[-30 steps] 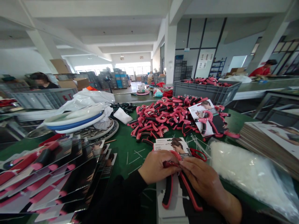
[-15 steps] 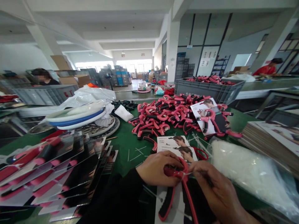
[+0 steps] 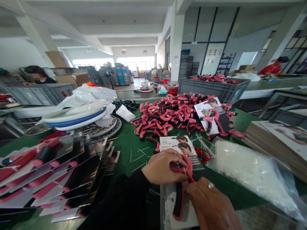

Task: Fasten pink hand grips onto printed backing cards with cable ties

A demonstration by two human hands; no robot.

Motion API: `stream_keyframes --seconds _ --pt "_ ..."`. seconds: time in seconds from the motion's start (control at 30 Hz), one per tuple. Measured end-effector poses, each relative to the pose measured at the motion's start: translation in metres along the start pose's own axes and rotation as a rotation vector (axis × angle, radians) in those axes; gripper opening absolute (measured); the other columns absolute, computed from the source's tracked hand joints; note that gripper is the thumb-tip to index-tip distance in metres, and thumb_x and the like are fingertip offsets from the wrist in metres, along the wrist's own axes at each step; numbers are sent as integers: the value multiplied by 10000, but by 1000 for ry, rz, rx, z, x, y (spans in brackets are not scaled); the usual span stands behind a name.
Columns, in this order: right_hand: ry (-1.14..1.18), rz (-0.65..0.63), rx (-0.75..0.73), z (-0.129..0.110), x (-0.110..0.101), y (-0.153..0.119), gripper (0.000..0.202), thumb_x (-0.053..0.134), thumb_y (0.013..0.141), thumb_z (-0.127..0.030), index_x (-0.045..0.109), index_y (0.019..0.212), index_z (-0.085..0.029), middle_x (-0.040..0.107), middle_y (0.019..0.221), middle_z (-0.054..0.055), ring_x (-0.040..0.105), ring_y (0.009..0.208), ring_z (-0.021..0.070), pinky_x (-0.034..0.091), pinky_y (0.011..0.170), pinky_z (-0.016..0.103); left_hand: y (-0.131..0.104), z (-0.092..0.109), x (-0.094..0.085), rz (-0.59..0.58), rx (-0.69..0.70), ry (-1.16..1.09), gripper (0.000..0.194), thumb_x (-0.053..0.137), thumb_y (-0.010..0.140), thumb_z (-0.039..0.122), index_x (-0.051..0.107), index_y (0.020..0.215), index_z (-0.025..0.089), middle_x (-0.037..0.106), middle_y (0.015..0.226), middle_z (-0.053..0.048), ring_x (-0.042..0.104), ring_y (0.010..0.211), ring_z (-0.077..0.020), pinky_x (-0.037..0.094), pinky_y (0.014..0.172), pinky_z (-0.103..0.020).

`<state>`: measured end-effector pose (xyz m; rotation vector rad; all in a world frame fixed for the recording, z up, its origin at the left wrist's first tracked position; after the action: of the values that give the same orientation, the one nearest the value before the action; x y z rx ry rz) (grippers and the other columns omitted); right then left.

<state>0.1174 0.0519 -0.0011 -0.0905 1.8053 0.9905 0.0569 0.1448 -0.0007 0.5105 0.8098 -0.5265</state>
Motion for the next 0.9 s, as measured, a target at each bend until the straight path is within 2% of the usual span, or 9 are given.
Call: stream_keyframes --seconds 0.13,0.3,0.5,0.6,0.73,0.9 --pt "120 23 57 9 -4 -2 183 402 817 -76 509 823 -224 605 678 27 549 615 174 432 545 272 0 5 0 8 -21 98 352 711 640 461 694 916 244 657 1023 -28 616 934 -212 464 849 -312" --pt "293 60 168 26 -10 -4 134 400 882 -136 477 819 -226 564 692 -1 541 617 137 437 560 243 6 9 1 -36 -25 184 172 674 677 322 699 814 222 684 902 -30 635 879 -236 473 770 -321" --pt "408 44 309 45 -1 -12 97 426 905 -195 497 849 -230 554 745 -13 563 655 115 460 587 212 8 27 -2 -116 150 179 265 692 678 438 687 890 278 687 979 29 616 936 -171 430 828 -250" --pt "464 70 328 49 -1 -14 91 426 908 -203 494 858 -235 561 756 -16 572 674 117 472 602 208 9 33 0 -123 201 201 188 690 692 342 695 865 270 693 930 45 622 892 -151 425 799 -233" --pt "479 69 352 53 0 -15 70 441 903 -204 494 878 -240 581 782 -17 582 694 119 479 609 199 9 35 11 -201 253 171 114 632 749 205 708 817 256 696 930 49 624 875 -121 429 755 -188" --pt "477 44 337 51 1 -12 100 415 911 -192 484 852 -234 554 752 -16 559 665 117 467 595 208 10 35 14 -230 263 165 121 620 758 215 711 832 244 685 966 37 624 860 -118 435 741 -188"
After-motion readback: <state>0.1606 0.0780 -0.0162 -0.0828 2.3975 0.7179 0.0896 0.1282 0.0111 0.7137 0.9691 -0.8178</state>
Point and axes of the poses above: each hand's wrist, its own y-axis towards the middle knuckle, its own x-axis out of the palm, z = x × y, the point moved 10 cm from there along y, towards the middle knuckle
